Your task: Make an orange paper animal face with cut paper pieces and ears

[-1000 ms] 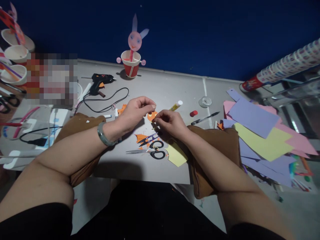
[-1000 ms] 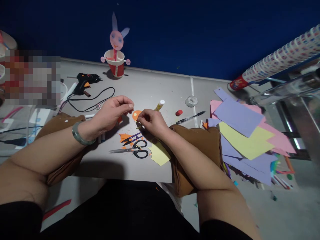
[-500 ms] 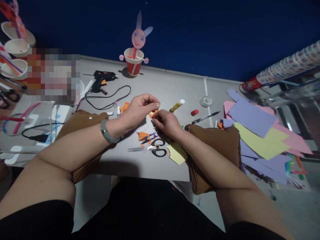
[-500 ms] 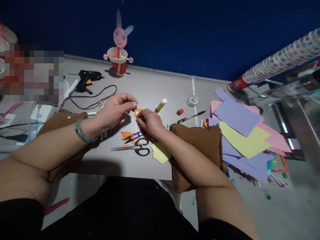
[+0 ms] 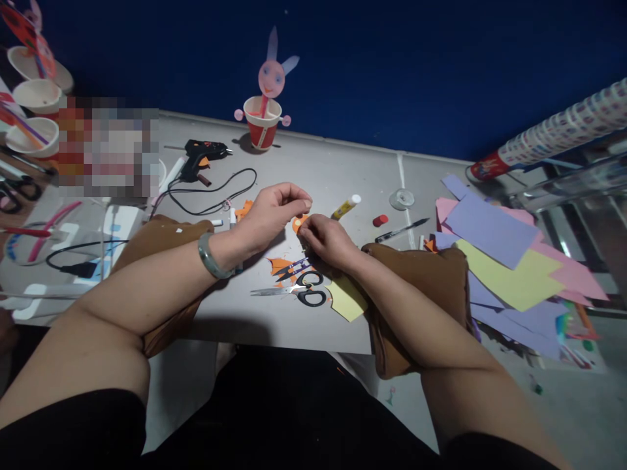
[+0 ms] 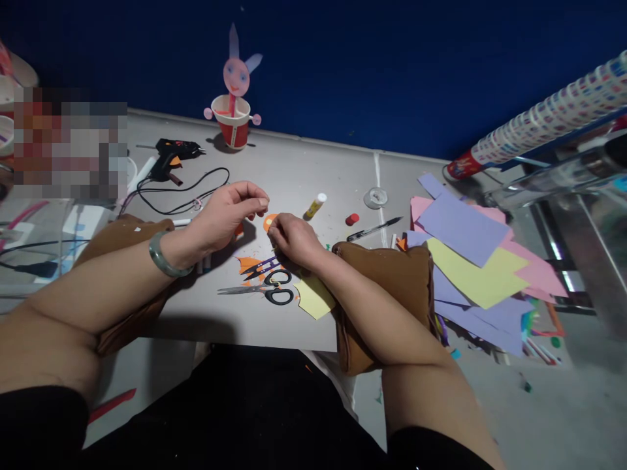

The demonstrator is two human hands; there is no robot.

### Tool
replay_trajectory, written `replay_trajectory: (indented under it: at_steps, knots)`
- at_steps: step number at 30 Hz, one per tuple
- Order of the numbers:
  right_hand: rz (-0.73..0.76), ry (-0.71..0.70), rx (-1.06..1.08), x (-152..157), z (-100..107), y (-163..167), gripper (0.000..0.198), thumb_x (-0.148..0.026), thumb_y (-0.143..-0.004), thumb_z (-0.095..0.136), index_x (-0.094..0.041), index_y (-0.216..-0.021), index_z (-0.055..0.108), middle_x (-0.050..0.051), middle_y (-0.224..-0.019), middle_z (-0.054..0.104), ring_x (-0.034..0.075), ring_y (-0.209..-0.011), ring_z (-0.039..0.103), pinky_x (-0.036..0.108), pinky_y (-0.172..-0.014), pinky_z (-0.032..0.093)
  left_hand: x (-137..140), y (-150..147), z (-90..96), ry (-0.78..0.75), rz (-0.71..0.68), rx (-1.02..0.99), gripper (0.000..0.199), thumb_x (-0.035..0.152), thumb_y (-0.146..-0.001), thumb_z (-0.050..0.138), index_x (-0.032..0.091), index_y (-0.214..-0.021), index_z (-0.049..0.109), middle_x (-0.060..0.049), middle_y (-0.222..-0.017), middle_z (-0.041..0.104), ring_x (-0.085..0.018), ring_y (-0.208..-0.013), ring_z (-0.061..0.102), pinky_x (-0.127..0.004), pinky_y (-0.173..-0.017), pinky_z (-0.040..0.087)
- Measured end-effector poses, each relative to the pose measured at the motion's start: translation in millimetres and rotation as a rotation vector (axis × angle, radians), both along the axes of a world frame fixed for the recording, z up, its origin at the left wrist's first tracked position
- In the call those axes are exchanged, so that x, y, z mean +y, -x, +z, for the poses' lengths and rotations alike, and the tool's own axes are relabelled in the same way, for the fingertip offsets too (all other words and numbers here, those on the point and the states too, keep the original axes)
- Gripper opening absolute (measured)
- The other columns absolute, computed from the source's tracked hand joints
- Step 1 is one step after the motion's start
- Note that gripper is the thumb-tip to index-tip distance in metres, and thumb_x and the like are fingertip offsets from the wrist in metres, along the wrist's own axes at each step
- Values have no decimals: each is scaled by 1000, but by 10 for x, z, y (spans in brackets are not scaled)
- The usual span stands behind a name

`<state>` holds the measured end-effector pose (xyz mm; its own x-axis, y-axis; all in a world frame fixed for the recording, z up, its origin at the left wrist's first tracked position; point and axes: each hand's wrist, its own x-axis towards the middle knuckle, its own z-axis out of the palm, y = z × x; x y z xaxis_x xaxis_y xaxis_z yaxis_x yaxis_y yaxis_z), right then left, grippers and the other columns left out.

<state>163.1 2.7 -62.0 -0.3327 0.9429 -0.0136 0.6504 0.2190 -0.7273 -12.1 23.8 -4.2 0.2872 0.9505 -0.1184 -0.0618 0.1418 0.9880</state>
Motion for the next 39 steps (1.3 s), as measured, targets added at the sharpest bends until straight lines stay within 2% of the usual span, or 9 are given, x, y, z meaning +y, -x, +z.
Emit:
replay_trajectory:
  at_steps: [4, 7, 12, 14, 19, 29, 33, 37, 39]
  knots:
    - [-30, 199, 344, 5, 97, -26, 20, -36, -95, 57, -20, -82, 57, 4, -78, 67, 15, -71, 58, 30, -66, 46, 18, 9, -25, -4, 10, -6, 3, 17, -77, 66, 17, -78, 63, 2, -70, 60, -11, -71, 55, -28, -76, 45]
    - [-42, 239, 421, 3, 124, -34, 18, -35, -93, 61, -20, -83, 59, 5, -82, 69, 15, -72, 61, 31, -68, 49, 31, 10, -33, -5, 26, 4, 3, 16, -76, 66, 17, -77, 63, 2, -71, 61, -12, -71, 55, -29, -77, 45]
    - [-44, -38, 110, 4, 28, -26, 10, -22, -87, 66, -20, -77, 65, 4, -79, 65, 17, -73, 57, 33, -72, 45, 31, 9, -30, -8, 24, -2, 3, 15, -76, 67, 16, -76, 64, 2, -70, 61, -10, -69, 54, -27, -76, 45]
    - [-21, -88, 11, 16, -31, -18, 8, -20, -87, 65, -20, -79, 66, 5, -83, 64, 18, -76, 58, 33, -73, 45, 25, 5, -28, -6, 26, 4, 3, 14, -76, 67, 16, -76, 64, 2, -70, 61, -10, -68, 53, -27, -75, 44]
    - [-13, -103, -118, 44, -109, 7, 9, -22, -89, 62, -20, -82, 66, 5, -87, 65, 19, -78, 58, 33, -73, 44, 16, -5, -29, -7, 26, -1, 3, 13, -75, 67, 16, -76, 65, 2, -68, 61, -10, -68, 53, -26, -74, 44]
    - [51, -98, -295, 10, -60, 65, 16, -26, -96, 49, -19, -86, 58, 9, -91, 64, 19, -73, 54, 33, -68, 38, 11, -5, -23, -8, 16, -19, 3, 13, -75, 67, 15, -75, 65, 2, -68, 61, -10, -68, 52, -27, -75, 44]
    - [21, -50, -98, 10, -7, 29, 15, -27, -95, 50, -20, -83, 55, 6, -84, 63, 18, -72, 54, 33, -69, 40, 14, -9, -12, 1, 34, -24, 5, 11, -75, 66, 15, -74, 64, 2, -67, 60, -10, -67, 52, -27, -74, 44]
    - [-30, 114, 217, 18, 62, -17, 15, -30, -95, 54, -20, -83, 56, 5, -80, 68, 17, -71, 59, 32, -68, 46, 18, -2, -2, 9, 35, -9, 6, 11, -76, 65, 16, -75, 63, 2, -68, 60, -10, -68, 53, -27, -75, 44]
    - [-45, 128, 236, 21, 68, -27, 14, -30, -93, 58, -20, -82, 59, 5, -81, 69, 17, -71, 60, 33, -69, 47, 19, 0, -1, 10, 33, -5, 5, 11, -77, 65, 16, -75, 63, 2, -68, 61, -10, -67, 53, -27, -74, 44]
